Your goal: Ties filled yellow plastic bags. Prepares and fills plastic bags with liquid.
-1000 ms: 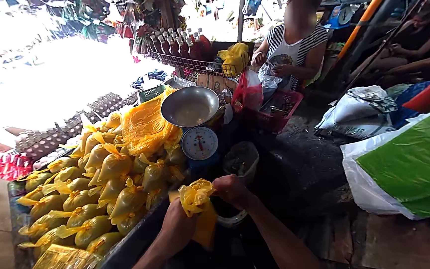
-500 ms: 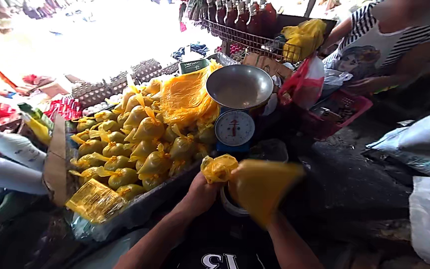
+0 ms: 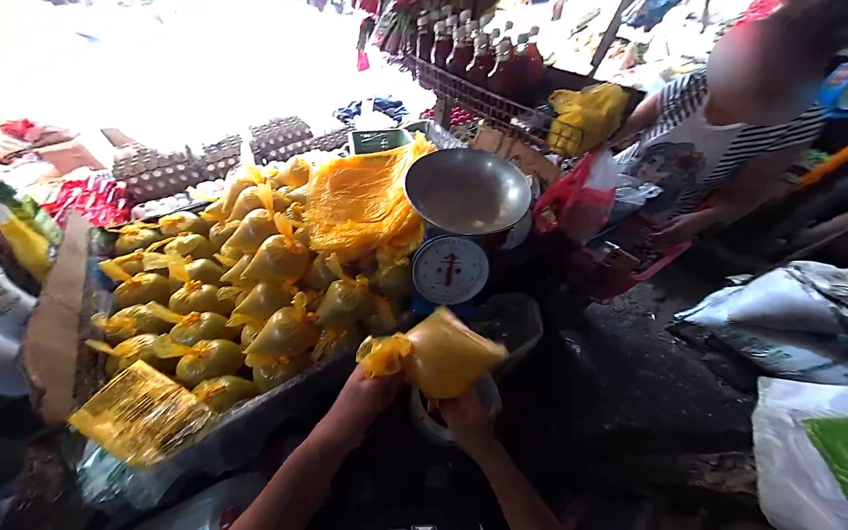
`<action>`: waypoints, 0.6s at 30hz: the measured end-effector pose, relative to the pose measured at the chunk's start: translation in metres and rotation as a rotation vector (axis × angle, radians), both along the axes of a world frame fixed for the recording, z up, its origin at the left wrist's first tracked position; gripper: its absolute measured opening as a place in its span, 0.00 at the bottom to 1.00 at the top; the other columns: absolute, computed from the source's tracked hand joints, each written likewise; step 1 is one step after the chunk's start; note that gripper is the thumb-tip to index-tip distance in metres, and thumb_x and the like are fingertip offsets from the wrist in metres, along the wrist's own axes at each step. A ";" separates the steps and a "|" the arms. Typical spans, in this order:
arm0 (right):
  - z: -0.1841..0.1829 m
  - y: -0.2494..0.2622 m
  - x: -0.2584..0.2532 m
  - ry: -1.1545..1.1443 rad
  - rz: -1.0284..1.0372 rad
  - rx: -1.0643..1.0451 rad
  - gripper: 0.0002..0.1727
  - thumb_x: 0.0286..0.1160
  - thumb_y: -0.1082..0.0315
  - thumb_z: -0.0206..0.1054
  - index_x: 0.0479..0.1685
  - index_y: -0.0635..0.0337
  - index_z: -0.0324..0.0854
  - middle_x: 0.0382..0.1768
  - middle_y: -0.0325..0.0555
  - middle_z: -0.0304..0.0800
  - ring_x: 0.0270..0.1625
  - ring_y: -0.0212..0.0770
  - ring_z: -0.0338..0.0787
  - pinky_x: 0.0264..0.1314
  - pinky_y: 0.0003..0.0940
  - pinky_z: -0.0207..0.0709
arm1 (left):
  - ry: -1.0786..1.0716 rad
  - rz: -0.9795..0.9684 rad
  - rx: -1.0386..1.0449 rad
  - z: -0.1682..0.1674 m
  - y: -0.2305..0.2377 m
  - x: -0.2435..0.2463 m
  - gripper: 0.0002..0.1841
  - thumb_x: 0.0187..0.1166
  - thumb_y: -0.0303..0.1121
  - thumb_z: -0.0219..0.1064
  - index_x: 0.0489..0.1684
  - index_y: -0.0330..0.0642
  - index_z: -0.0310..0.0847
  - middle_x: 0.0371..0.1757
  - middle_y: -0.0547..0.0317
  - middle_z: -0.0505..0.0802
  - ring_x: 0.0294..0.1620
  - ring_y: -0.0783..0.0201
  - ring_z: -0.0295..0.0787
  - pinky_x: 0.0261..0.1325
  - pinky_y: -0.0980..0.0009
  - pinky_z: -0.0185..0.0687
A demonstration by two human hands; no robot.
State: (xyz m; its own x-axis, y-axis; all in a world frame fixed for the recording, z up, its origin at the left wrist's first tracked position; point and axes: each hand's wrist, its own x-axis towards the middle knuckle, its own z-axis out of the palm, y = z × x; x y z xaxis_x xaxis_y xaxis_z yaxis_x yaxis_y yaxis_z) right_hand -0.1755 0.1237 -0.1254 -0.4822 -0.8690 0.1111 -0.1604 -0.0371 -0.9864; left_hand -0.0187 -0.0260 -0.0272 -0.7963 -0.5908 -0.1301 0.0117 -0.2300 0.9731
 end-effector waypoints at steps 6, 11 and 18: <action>-0.008 -0.013 0.015 0.512 0.093 0.793 0.30 0.85 0.41 0.52 0.28 0.54 0.85 0.29 0.48 0.90 0.41 0.50 0.92 0.44 0.58 0.82 | -0.643 -0.156 -0.581 -0.054 -0.031 -0.015 0.10 0.79 0.40 0.64 0.38 0.46 0.89 0.34 0.59 0.93 0.38 0.59 0.91 0.45 0.52 0.86; -0.013 -0.050 0.058 0.597 0.279 1.119 0.29 0.79 0.40 0.57 0.46 0.56 0.90 0.53 0.53 0.94 0.61 0.55 0.92 0.61 0.61 0.83 | -1.193 -0.432 -1.046 -0.084 -0.015 -0.010 0.11 0.79 0.35 0.61 0.48 0.41 0.87 0.52 0.46 0.94 0.53 0.42 0.92 0.50 0.40 0.85; -0.041 -0.059 0.068 -0.285 0.198 0.774 0.15 0.73 0.59 0.73 0.50 0.60 0.88 0.42 0.48 0.95 0.44 0.43 0.93 0.50 0.48 0.88 | -0.613 -0.075 -0.613 -0.144 -0.001 0.053 0.10 0.76 0.36 0.65 0.43 0.41 0.90 0.41 0.52 0.95 0.47 0.56 0.94 0.57 0.50 0.87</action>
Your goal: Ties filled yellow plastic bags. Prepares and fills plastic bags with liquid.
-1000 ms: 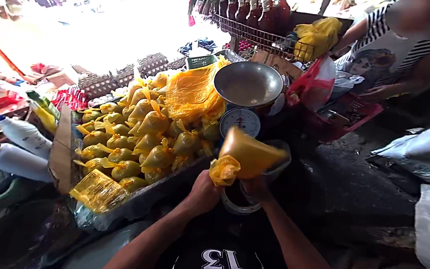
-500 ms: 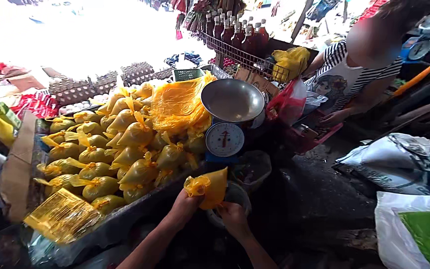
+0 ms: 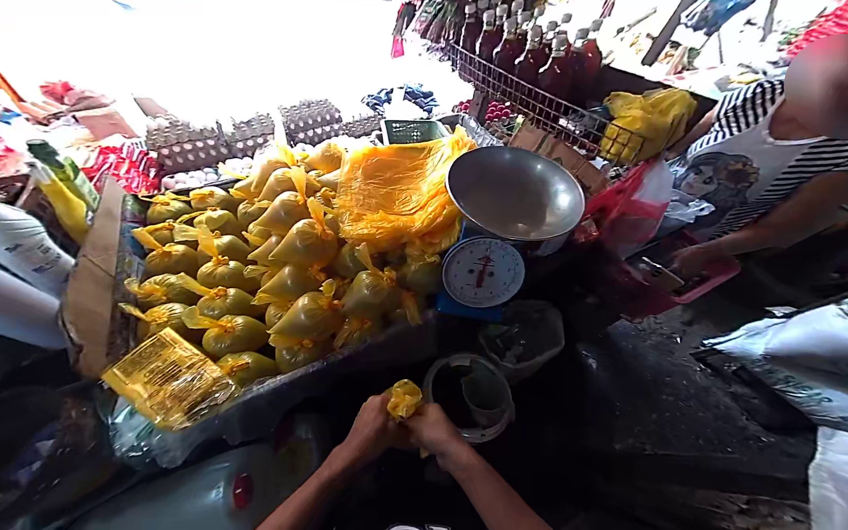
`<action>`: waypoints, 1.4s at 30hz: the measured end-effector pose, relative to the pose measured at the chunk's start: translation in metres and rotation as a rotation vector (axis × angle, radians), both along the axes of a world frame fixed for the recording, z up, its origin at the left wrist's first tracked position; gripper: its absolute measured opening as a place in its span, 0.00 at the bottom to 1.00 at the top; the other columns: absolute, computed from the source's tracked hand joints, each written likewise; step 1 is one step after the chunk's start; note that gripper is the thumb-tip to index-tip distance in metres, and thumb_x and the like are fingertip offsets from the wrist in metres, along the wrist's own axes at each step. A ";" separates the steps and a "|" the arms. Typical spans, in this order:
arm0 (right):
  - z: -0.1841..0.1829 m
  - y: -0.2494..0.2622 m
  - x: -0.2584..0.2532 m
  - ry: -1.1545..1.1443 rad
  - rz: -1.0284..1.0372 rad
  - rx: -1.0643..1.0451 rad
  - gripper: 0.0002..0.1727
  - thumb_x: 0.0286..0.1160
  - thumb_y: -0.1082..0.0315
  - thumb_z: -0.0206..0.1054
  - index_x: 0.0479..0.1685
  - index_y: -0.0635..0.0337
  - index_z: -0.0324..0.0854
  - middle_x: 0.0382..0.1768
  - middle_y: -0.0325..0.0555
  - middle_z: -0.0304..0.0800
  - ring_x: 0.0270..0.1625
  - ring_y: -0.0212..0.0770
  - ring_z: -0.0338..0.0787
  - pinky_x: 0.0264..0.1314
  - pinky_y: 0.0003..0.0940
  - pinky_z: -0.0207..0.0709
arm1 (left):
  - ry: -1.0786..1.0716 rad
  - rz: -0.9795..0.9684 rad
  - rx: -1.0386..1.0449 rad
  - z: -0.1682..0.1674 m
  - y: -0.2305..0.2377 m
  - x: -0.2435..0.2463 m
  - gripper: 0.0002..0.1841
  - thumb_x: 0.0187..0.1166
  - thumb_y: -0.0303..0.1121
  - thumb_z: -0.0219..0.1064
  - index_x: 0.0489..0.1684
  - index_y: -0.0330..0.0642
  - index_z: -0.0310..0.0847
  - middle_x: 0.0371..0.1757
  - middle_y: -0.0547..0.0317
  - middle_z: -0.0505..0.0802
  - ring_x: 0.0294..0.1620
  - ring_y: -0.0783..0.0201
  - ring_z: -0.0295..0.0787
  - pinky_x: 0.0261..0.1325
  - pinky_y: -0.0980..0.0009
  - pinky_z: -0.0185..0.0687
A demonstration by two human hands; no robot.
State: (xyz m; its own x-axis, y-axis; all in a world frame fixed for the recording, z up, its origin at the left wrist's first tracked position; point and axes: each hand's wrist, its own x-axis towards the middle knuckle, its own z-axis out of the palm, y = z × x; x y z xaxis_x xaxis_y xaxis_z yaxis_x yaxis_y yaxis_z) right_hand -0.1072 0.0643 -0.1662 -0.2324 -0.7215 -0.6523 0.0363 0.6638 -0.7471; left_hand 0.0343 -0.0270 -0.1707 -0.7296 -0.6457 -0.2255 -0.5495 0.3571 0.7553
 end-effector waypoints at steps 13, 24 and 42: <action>0.090 -0.046 -0.076 0.183 0.320 -0.693 0.18 0.79 0.51 0.69 0.47 0.59 0.86 0.68 0.47 0.83 0.68 0.41 0.84 0.68 0.42 0.82 | 0.615 -0.015 -0.231 0.061 -0.031 -0.004 0.10 0.68 0.28 0.71 0.44 0.35 0.88 0.52 0.51 0.92 0.54 0.62 0.91 0.61 0.61 0.89; 0.086 -0.031 -0.023 0.704 0.033 -1.013 0.12 0.84 0.60 0.65 0.55 0.46 0.93 0.81 0.45 0.77 0.84 0.45 0.75 0.85 0.49 0.73 | 0.530 0.206 0.032 0.111 -0.052 -0.032 0.08 0.75 0.35 0.66 0.37 0.45 0.91 0.35 0.65 0.95 0.41 0.72 0.93 0.51 0.64 0.89; 0.022 0.003 -0.009 1.078 0.521 -0.547 0.28 0.78 0.36 0.57 0.38 0.51 0.90 0.48 0.47 0.89 0.59 0.53 0.85 0.56 0.55 0.80 | 0.115 0.433 0.473 0.053 0.002 0.004 0.13 0.73 0.42 0.73 0.39 0.40 0.89 0.33 0.57 0.95 0.36 0.63 0.94 0.44 0.57 0.91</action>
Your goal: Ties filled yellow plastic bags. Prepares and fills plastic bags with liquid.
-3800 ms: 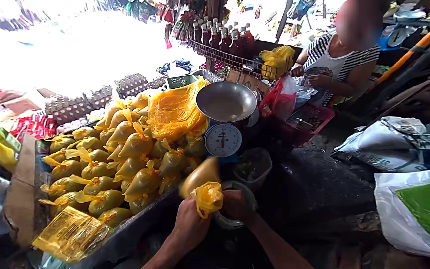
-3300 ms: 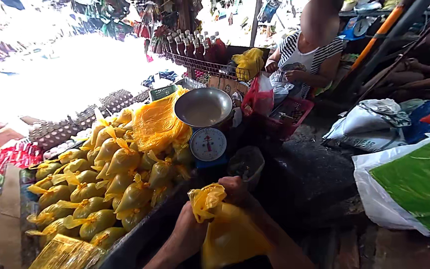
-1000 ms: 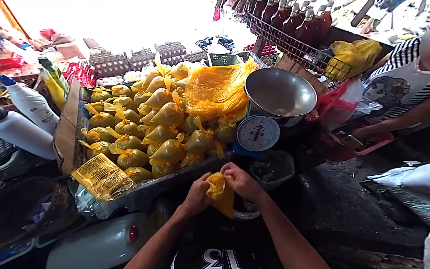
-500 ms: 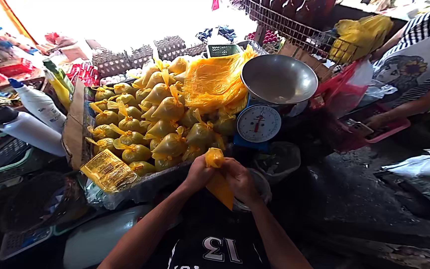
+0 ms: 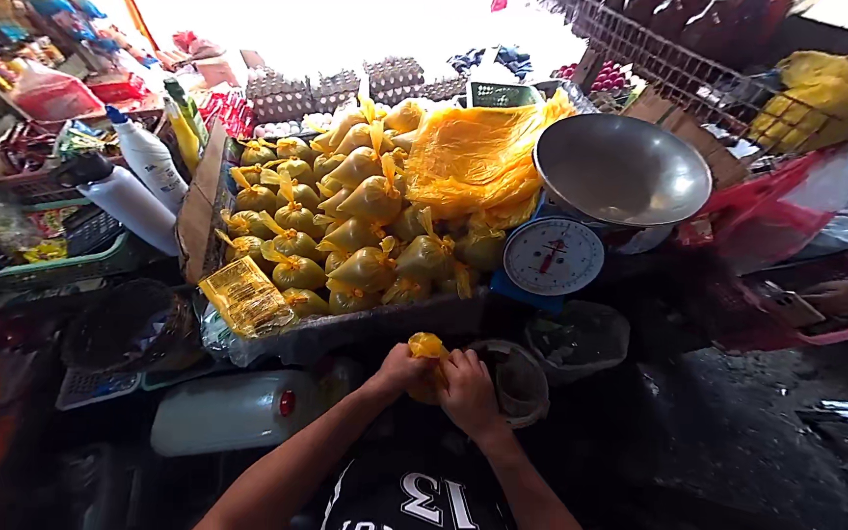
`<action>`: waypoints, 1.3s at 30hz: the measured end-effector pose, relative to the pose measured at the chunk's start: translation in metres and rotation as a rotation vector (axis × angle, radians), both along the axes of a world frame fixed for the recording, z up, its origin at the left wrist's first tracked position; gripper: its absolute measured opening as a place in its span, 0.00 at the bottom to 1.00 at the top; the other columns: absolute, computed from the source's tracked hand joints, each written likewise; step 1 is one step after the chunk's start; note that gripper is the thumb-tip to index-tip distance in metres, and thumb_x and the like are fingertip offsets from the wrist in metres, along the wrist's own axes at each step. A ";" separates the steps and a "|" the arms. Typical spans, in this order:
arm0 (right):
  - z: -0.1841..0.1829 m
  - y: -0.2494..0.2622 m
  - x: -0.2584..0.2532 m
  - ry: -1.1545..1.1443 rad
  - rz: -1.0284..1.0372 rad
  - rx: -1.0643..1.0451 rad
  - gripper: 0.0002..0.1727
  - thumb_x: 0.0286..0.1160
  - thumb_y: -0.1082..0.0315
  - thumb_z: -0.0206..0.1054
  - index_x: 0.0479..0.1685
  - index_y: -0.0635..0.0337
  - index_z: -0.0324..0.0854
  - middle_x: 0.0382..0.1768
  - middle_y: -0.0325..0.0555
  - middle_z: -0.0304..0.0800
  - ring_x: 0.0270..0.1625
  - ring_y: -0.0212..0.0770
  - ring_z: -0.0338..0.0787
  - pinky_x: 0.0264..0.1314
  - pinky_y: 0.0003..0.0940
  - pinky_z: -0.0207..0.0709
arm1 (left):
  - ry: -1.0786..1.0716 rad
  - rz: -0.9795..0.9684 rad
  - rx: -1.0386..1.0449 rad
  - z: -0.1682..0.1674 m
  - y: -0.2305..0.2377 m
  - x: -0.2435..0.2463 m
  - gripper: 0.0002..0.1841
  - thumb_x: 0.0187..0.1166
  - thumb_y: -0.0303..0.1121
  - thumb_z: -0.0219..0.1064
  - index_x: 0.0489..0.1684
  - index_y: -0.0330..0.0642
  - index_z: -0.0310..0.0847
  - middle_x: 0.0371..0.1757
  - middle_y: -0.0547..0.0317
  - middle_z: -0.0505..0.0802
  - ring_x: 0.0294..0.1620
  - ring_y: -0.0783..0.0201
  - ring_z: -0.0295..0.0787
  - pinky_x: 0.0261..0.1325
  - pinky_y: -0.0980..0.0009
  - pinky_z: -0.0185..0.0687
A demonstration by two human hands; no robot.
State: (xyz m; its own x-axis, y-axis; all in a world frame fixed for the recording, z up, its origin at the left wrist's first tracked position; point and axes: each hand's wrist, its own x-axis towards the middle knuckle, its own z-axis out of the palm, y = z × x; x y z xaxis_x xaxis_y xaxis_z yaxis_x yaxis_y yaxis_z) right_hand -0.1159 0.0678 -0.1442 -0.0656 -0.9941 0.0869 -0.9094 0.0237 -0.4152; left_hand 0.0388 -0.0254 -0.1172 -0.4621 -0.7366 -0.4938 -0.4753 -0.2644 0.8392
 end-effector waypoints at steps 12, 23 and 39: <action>0.025 -0.006 0.012 -0.266 0.191 -0.373 0.34 0.94 0.51 0.47 0.11 0.55 0.75 0.14 0.41 0.78 0.27 0.42 0.85 0.36 0.43 0.78 | 0.401 0.508 -0.008 0.055 -0.051 -0.011 0.32 0.93 0.55 0.47 0.31 0.34 0.82 0.29 0.53 0.93 0.36 0.58 0.94 0.49 0.56 0.93; 0.000 0.038 -0.006 -0.440 0.321 -0.447 0.31 0.92 0.54 0.52 0.11 0.55 0.73 0.14 0.42 0.75 0.24 0.42 0.82 0.33 0.41 0.78 | 0.561 0.565 0.330 0.048 -0.047 0.007 0.18 0.95 0.46 0.48 0.49 0.40 0.74 0.27 0.64 0.84 0.13 0.77 0.69 0.16 0.81 0.71; 0.013 0.036 -0.013 -0.485 0.616 0.046 0.20 0.87 0.47 0.57 0.31 0.45 0.88 0.59 0.38 0.85 0.71 0.45 0.79 0.72 0.54 0.74 | 0.340 0.168 0.171 0.013 0.098 0.060 0.14 0.78 0.31 0.58 0.54 0.35 0.84 0.40 0.55 0.92 0.35 0.65 0.88 0.44 0.65 0.87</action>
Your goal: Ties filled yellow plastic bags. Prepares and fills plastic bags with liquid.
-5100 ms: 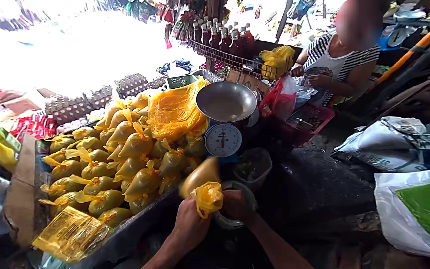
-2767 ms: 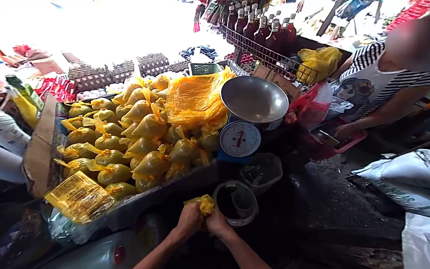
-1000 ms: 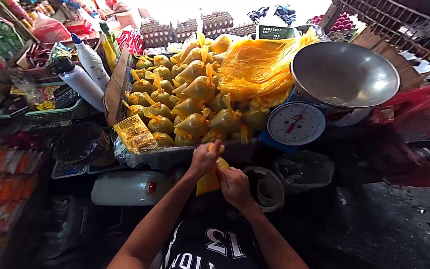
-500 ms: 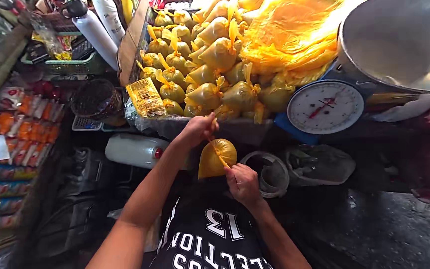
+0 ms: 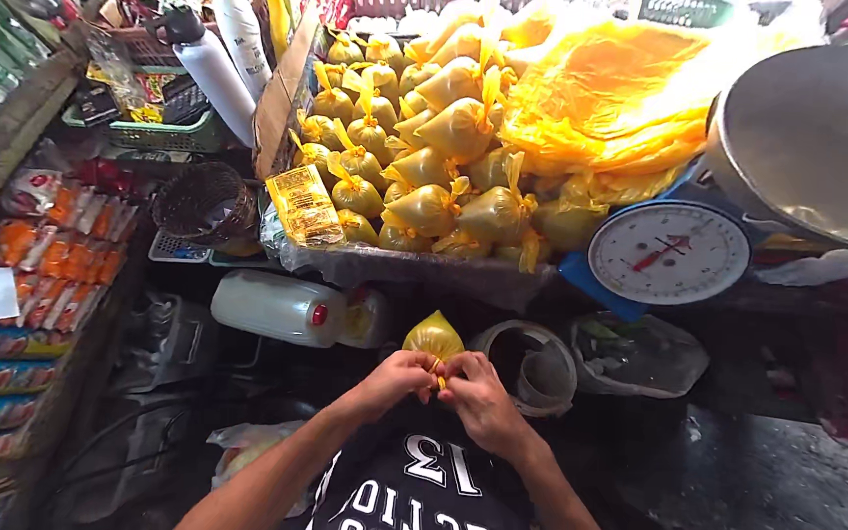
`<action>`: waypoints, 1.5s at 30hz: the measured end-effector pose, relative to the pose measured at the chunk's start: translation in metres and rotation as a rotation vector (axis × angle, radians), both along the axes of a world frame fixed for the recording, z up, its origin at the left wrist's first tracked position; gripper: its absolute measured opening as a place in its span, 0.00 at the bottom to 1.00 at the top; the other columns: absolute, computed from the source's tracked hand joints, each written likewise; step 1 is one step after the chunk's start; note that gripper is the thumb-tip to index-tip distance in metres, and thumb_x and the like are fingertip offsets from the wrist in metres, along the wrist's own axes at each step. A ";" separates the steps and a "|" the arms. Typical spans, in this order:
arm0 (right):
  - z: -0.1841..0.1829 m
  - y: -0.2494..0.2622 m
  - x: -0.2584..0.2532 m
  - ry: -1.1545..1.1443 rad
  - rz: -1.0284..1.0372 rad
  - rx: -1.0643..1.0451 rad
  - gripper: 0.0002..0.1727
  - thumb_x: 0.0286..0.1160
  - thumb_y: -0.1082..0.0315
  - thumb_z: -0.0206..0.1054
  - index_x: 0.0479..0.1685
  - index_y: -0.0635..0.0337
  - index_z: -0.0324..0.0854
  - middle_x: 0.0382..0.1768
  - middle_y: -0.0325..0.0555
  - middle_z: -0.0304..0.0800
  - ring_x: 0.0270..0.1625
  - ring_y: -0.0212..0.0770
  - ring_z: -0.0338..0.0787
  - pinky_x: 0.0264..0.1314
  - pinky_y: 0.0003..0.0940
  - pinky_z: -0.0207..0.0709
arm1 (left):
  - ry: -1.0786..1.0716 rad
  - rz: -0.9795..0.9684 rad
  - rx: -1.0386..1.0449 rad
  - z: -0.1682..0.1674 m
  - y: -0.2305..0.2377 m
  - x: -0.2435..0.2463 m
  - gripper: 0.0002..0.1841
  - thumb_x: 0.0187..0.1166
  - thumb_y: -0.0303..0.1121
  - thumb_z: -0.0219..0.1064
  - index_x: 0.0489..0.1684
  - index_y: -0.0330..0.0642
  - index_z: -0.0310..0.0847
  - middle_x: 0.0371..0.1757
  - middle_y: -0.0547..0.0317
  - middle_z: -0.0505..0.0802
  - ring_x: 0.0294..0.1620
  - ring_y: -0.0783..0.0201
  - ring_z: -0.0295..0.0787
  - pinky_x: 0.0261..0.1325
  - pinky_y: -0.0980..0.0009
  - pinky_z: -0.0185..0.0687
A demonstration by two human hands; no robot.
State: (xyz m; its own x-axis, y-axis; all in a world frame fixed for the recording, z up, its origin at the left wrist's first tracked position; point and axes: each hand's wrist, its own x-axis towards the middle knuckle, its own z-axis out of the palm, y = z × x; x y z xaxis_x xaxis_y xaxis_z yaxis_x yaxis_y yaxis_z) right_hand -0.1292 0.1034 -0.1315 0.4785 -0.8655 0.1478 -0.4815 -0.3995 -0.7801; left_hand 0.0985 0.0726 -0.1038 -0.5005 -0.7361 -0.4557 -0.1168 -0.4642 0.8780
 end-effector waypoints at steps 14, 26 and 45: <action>0.026 -0.120 0.077 -0.171 -0.355 0.111 0.11 0.81 0.55 0.69 0.46 0.47 0.94 0.68 0.42 0.83 0.69 0.34 0.83 0.69 0.31 0.83 | -0.435 -0.337 -0.657 0.037 -0.145 0.054 0.14 0.87 0.39 0.56 0.43 0.45 0.88 0.34 0.59 0.93 0.36 0.62 0.92 0.45 0.55 0.89; 0.069 -0.188 0.136 -0.367 -0.485 -0.245 0.10 0.80 0.58 0.71 0.37 0.51 0.93 0.64 0.43 0.86 0.75 0.45 0.78 0.81 0.46 0.72 | -0.723 -0.260 -1.145 0.075 -0.263 0.069 0.08 0.76 0.32 0.63 0.46 0.49 0.87 0.45 0.59 0.93 0.50 0.55 0.91 0.49 0.49 0.86; 0.045 -0.373 0.071 -0.286 -0.566 -0.357 0.04 0.70 0.62 0.77 0.38 0.49 0.95 0.75 0.48 0.79 0.77 0.40 0.80 0.76 0.38 0.82 | -0.313 0.043 -0.394 0.083 -0.393 0.002 0.14 0.83 0.38 0.63 0.28 0.40 0.84 0.17 0.61 0.82 0.16 0.68 0.76 0.22 0.69 0.73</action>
State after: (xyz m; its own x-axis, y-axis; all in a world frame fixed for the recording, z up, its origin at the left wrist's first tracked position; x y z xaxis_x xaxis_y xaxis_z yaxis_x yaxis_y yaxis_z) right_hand -0.0581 -0.2697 -0.0865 -0.1279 -0.8447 0.5198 -0.4868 -0.4031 -0.7749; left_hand 0.1008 -0.3205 -0.0207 -0.3498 -0.8992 -0.2627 -0.3908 -0.1147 0.9133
